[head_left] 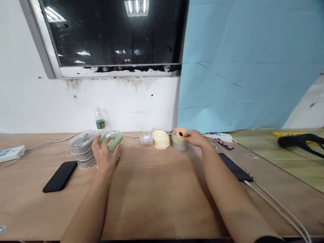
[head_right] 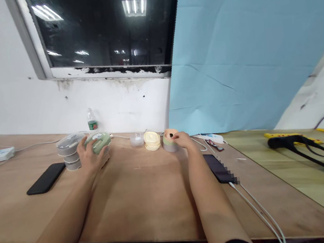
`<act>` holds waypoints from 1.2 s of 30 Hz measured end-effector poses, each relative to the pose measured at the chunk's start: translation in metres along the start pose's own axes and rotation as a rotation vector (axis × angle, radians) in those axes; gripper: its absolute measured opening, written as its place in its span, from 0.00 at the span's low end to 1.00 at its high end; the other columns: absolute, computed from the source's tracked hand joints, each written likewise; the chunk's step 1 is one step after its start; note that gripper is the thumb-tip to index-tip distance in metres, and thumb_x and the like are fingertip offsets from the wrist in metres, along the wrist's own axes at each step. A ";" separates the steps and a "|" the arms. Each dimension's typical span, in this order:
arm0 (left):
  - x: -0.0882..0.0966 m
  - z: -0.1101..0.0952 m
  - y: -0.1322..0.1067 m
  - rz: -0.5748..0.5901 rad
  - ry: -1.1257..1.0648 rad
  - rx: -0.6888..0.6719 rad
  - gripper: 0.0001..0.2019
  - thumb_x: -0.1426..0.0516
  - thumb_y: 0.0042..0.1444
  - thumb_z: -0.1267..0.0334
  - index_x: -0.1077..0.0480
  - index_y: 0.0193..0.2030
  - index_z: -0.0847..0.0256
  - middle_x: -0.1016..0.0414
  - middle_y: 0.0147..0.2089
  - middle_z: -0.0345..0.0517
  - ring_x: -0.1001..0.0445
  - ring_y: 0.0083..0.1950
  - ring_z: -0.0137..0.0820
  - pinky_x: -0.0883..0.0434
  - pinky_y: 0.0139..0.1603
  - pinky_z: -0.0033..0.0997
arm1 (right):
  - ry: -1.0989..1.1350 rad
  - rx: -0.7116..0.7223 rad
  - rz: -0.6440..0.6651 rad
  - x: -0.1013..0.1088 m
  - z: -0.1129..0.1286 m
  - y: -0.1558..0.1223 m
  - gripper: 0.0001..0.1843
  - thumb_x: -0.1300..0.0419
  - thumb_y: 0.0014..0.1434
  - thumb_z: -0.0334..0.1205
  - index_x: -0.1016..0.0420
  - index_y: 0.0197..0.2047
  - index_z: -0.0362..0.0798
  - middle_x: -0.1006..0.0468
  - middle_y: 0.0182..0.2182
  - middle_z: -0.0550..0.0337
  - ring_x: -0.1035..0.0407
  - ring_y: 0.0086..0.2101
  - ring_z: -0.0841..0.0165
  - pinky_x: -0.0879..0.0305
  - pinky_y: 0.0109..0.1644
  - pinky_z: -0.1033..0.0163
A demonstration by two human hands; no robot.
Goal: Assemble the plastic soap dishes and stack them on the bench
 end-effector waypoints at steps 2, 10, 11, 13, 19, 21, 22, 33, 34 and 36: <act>0.000 -0.006 0.000 0.006 -0.041 -0.050 0.22 0.38 0.51 0.54 0.31 0.51 0.59 0.46 0.64 0.57 0.46 0.65 0.48 0.46 0.65 0.49 | 0.061 -0.012 0.003 -0.003 -0.001 0.001 0.13 0.43 0.47 0.31 0.19 0.34 0.46 0.19 0.39 0.56 0.27 0.39 0.66 0.36 0.40 0.68; -0.010 -0.058 -0.017 0.236 -0.113 -0.196 0.20 0.40 0.53 0.53 0.31 0.52 0.57 0.41 0.62 0.55 0.47 0.67 0.47 0.44 0.64 0.51 | 0.121 -0.073 -0.235 0.018 0.006 -0.003 0.17 0.39 0.48 0.40 0.21 0.42 0.45 0.19 0.34 0.54 0.28 0.33 0.65 0.36 0.36 0.66; -0.014 -0.065 -0.022 0.289 -0.131 -0.211 0.20 0.41 0.54 0.52 0.31 0.51 0.56 0.41 0.62 0.54 0.48 0.67 0.47 0.43 0.64 0.51 | 0.127 -0.094 -0.318 0.025 0.009 -0.004 0.17 0.40 0.49 0.42 0.21 0.41 0.45 0.20 0.34 0.54 0.28 0.33 0.65 0.36 0.36 0.65; -0.023 -0.078 -0.033 0.398 -0.189 -0.238 0.20 0.42 0.55 0.50 0.32 0.52 0.55 0.40 0.62 0.53 0.48 0.67 0.46 0.44 0.64 0.50 | 0.162 -0.092 -0.466 0.034 0.023 -0.008 0.17 0.42 0.51 0.46 0.21 0.39 0.44 0.20 0.32 0.53 0.28 0.32 0.64 0.37 0.36 0.64; -0.048 -0.091 -0.060 0.728 -0.292 -0.246 0.25 0.41 0.53 0.47 0.34 0.55 0.56 0.37 0.58 0.53 0.40 0.61 0.43 0.39 0.62 0.44 | 0.265 0.175 -0.423 -0.023 0.120 -0.030 0.20 0.50 0.60 0.50 0.23 0.36 0.45 0.21 0.29 0.55 0.30 0.30 0.67 0.38 0.34 0.66; -0.054 -0.088 -0.066 0.827 -0.251 -0.247 0.28 0.41 0.51 0.45 0.34 0.56 0.55 0.37 0.58 0.53 0.38 0.59 0.45 0.37 0.60 0.46 | 0.166 0.280 -0.358 -0.054 0.149 -0.044 0.19 0.49 0.60 0.50 0.23 0.32 0.48 0.22 0.26 0.58 0.31 0.28 0.67 0.40 0.33 0.66; -0.056 -0.085 -0.067 0.865 -0.228 -0.243 0.29 0.41 0.50 0.44 0.34 0.56 0.55 0.37 0.58 0.53 0.37 0.58 0.46 0.36 0.59 0.46 | 0.127 0.324 -0.354 -0.067 0.159 -0.051 0.18 0.49 0.61 0.48 0.23 0.32 0.48 0.23 0.25 0.58 0.31 0.28 0.67 0.41 0.33 0.65; -0.051 -0.070 -0.051 0.776 -0.182 -0.017 0.35 0.46 0.54 0.40 0.41 0.63 0.59 0.33 0.57 0.55 0.35 0.58 0.46 0.40 0.60 0.45 | 0.305 0.283 -0.412 -0.090 0.148 -0.069 0.20 0.55 0.63 0.49 0.27 0.42 0.46 0.25 0.29 0.58 0.33 0.29 0.68 0.38 0.37 0.65; -0.048 -0.068 -0.047 0.697 -0.229 0.041 0.33 0.47 0.55 0.40 0.40 0.62 0.59 0.33 0.57 0.54 0.35 0.59 0.45 0.40 0.60 0.43 | 0.347 0.279 -0.441 -0.090 0.149 -0.072 0.21 0.56 0.64 0.48 0.31 0.48 0.45 0.25 0.32 0.56 0.33 0.30 0.68 0.37 0.38 0.65; -0.042 -0.060 -0.039 0.540 -0.359 0.182 0.30 0.50 0.59 0.42 0.39 0.61 0.59 0.32 0.58 0.53 0.34 0.59 0.42 0.39 0.60 0.41 | 0.394 0.321 -0.454 -0.091 0.157 -0.080 0.23 0.58 0.65 0.45 0.39 0.57 0.43 0.25 0.38 0.52 0.32 0.31 0.67 0.36 0.38 0.63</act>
Point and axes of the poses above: each hand's wrist, its own y-axis towards the middle knuckle, its own x-axis out of the back of the hand, z = x × y, the point moved 6 cm from there along y, towards the middle knuckle
